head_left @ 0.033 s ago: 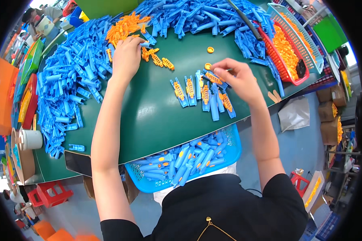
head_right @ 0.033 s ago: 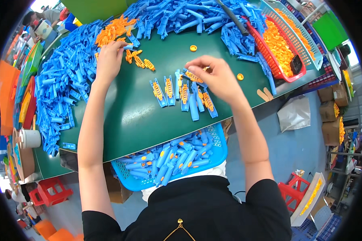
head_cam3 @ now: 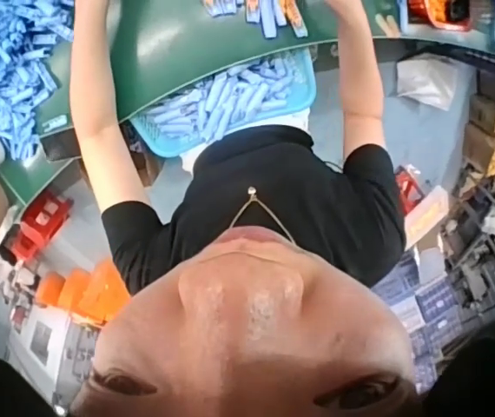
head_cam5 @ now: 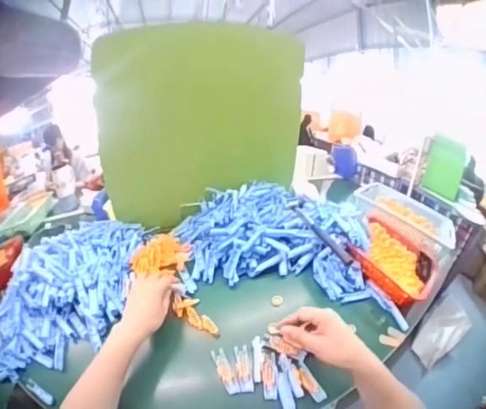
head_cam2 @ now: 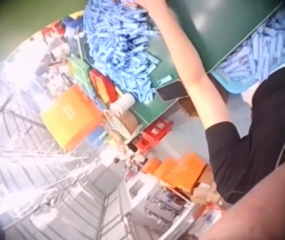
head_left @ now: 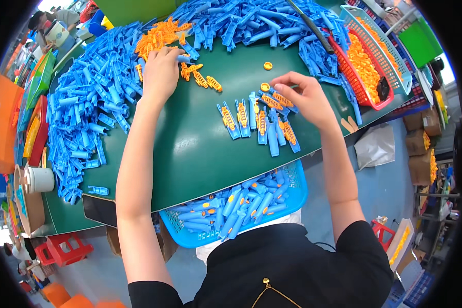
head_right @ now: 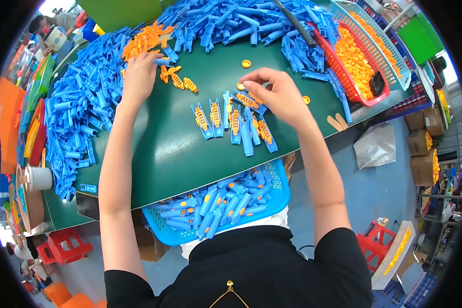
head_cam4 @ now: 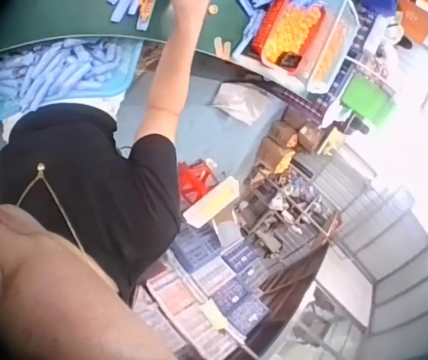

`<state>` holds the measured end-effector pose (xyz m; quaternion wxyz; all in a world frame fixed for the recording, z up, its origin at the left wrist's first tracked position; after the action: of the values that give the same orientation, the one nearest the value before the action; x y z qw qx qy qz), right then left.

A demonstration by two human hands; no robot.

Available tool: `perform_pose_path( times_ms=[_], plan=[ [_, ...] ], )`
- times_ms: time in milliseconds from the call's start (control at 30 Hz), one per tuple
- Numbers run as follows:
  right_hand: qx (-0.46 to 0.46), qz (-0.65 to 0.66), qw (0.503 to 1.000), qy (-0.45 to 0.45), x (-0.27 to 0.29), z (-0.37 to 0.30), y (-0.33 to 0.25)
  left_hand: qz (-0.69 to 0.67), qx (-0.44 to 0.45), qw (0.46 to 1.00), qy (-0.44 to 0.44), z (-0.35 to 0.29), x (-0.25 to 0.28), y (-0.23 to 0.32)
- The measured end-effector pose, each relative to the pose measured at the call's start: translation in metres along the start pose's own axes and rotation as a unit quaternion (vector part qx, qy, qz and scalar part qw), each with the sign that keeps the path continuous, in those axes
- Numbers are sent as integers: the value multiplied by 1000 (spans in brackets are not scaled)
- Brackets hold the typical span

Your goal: Assembling small plastic toy components at a factory workbench.

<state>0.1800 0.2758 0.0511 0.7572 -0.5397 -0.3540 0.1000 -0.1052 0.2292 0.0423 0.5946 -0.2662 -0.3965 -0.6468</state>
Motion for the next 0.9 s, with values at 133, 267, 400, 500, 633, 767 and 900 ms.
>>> perform_pose_path(
  times_ms=[133, 267, 400, 500, 633, 767, 900],
  plan=[
    [38, -97, 994, -20, 16, 19, 1, 53, -75, 996, -17, 8, -8, -8],
    [7, -168, 984, -51, 12, 7, -4, 49, -99, 994, -6, -5, 8, -2],
    [-25, -194, 981, -4, 19, -12, 16, 26, -42, 998, 36, -24, 34, 9],
    [-26, -231, 970, 70, 34, -22, 27, 48, -27, 998, -14, -44, 39, 9],
    [17, -257, 957, 131, 33, -35, 29, 88, -27, 995, 28, -55, 44, 25],
    [51, -327, 917, 221, 62, -36, 34, -204, -71, 973, -83, -50, 39, 100],
    [56, -511, 806, 292, 97, -32, 60, -170, -201, 945, -194, -52, 11, 195]
  ],
)
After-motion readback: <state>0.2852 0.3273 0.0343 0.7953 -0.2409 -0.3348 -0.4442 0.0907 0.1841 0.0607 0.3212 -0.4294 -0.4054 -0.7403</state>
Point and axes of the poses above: each hand's wrist, its own z-axis towards the middle knuckle, its own x-axis out of the back of the hand, y = z × x, the point moved 5 cm from there along z, towards the middle knuckle, and after that the axes turned 4 degrees about x, right-handed, at the moved point
